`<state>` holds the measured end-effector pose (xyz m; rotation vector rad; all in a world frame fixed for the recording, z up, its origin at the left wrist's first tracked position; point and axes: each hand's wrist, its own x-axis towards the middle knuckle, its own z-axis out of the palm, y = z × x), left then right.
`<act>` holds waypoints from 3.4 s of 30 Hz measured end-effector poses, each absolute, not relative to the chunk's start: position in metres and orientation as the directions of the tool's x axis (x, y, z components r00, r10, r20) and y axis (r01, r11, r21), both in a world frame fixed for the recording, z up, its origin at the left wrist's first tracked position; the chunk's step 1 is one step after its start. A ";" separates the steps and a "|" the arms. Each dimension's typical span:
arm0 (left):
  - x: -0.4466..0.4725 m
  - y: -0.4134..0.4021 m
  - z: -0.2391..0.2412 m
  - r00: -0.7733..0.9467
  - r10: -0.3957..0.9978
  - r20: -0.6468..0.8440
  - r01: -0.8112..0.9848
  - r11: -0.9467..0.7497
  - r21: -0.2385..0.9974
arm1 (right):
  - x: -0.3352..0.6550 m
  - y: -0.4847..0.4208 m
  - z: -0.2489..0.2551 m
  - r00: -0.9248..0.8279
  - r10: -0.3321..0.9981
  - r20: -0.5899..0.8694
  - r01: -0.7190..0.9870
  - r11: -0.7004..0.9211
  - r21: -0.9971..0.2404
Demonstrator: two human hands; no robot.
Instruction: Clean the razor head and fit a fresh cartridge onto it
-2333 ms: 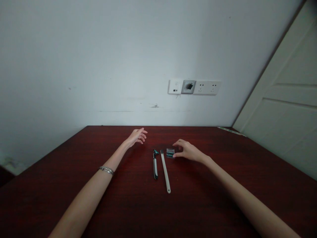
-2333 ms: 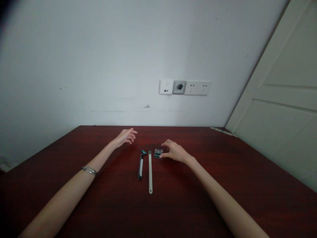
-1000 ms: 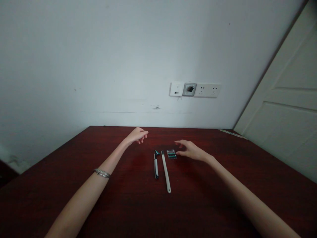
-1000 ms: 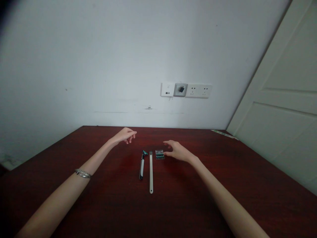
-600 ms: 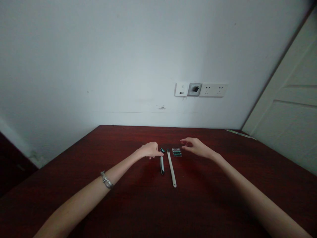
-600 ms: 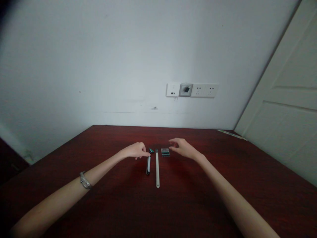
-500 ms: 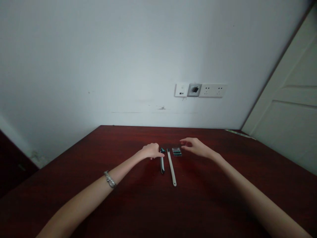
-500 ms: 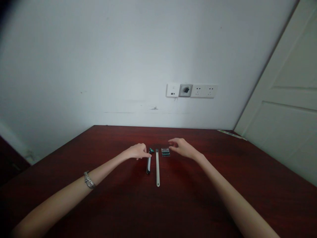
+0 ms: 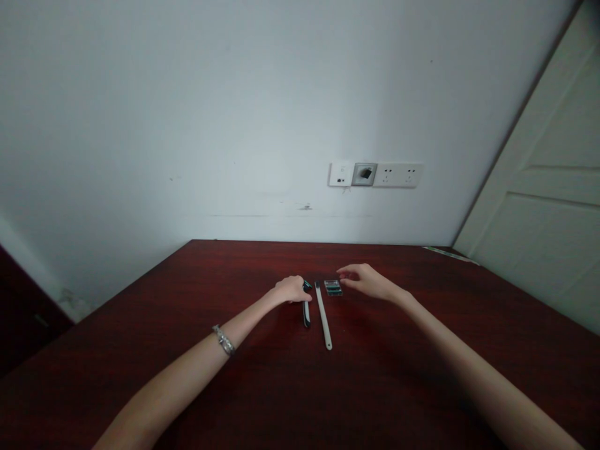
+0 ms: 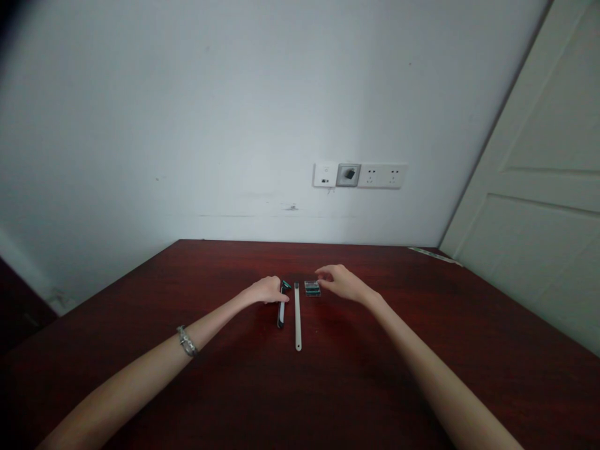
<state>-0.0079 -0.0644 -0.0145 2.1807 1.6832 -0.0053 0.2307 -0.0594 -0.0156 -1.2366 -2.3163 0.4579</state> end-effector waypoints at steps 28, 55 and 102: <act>-0.003 -0.055 0.062 0.357 0.918 0.174 0.702 -0.386 0.598 | 0.166 -0.125 0.038 -0.233 0.902 0.364 0.880 0.355 -0.316; 0.032 -0.040 0.040 0.428 0.904 0.020 0.660 -0.327 0.676 | 0.280 -0.103 0.005 -0.104 0.979 0.173 0.925 0.159 -0.345; 0.013 -0.044 -0.023 0.400 0.896 -0.191 0.815 -0.253 0.521 | 0.397 -0.107 -0.061 0.143 0.988 -0.058 0.977 -0.150 -0.151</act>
